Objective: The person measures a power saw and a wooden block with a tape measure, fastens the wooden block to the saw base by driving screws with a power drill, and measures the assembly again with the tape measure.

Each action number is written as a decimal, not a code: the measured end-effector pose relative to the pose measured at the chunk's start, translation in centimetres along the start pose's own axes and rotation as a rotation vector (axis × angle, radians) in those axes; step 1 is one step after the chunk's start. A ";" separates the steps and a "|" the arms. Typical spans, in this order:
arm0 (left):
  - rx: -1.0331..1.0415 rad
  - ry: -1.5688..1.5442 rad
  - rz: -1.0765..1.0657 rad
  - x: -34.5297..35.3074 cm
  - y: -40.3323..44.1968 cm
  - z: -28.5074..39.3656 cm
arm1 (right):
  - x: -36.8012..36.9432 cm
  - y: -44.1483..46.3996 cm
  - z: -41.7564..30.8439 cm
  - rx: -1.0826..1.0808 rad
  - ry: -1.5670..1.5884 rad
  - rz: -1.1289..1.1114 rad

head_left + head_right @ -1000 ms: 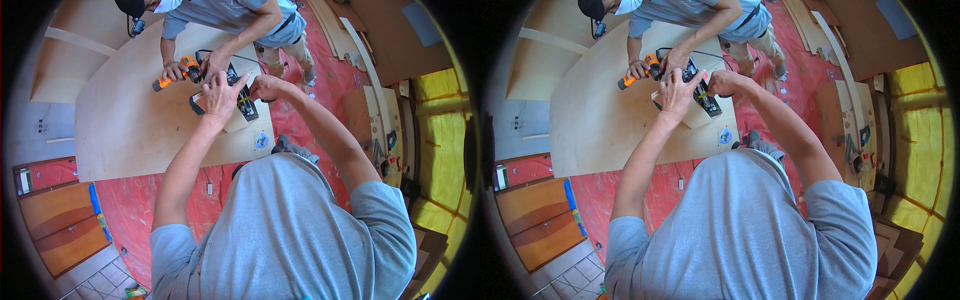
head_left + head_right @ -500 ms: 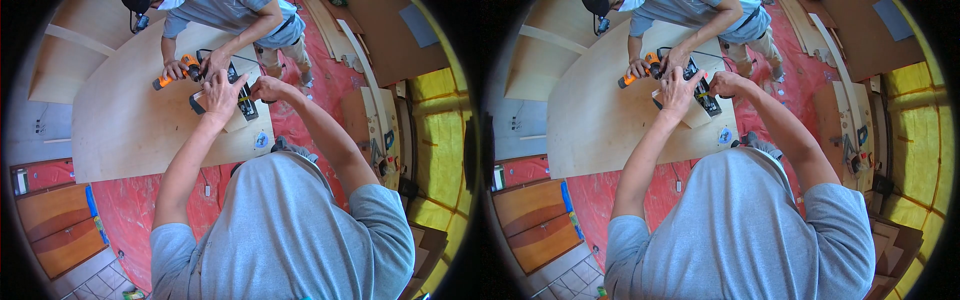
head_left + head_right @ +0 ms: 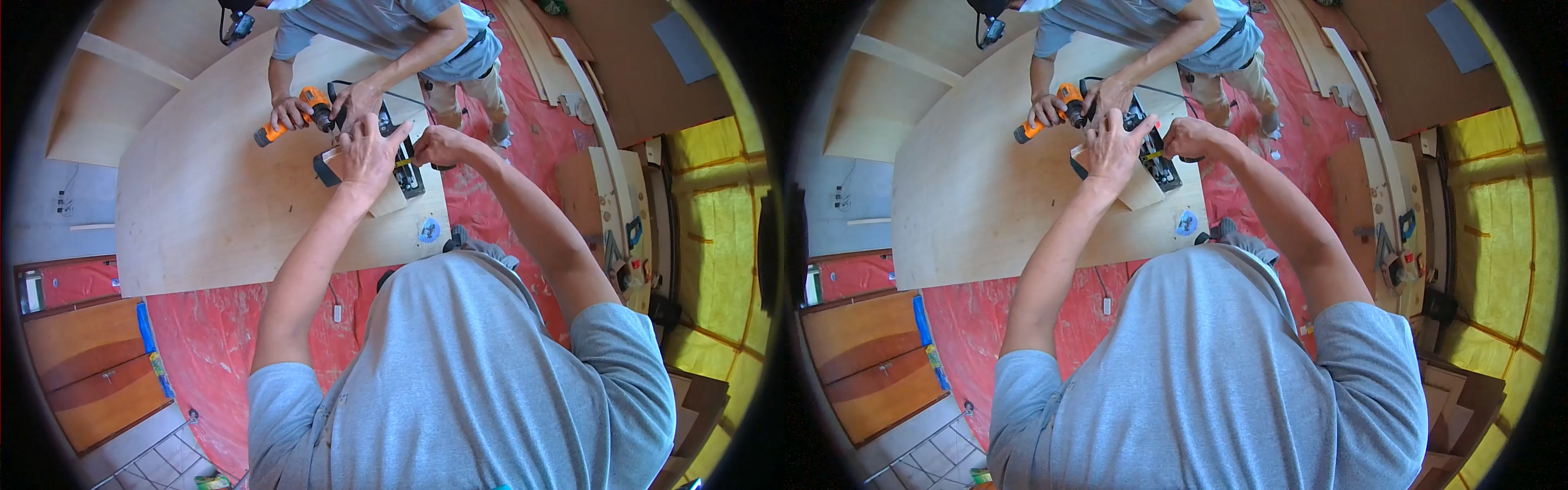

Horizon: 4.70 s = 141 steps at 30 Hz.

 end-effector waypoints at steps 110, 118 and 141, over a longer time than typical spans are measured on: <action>0.040 0.048 0.117 0.3 -0.2 -0.1 | 21.4 -19.2 11.3 0.509 0.601 -0.007; 0.013 -0.005 0.065 0.0 -0.2 0.0 | 20.7 -19.1 10.9 0.516 0.619 0.045; 0.037 0.012 0.051 -0.7 -0.3 0.1 | 20.2 -17.5 10.3 0.497 0.612 0.034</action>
Point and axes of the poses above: each hand's wrist, its own y-axis towards the middle knuckle, its own x-axis out of the palm, z = x × y, the point moved 5 cm from there along y, towards the middle knuckle, and after that the axes turned 4 degrees about -x, right-handed, at the moved point
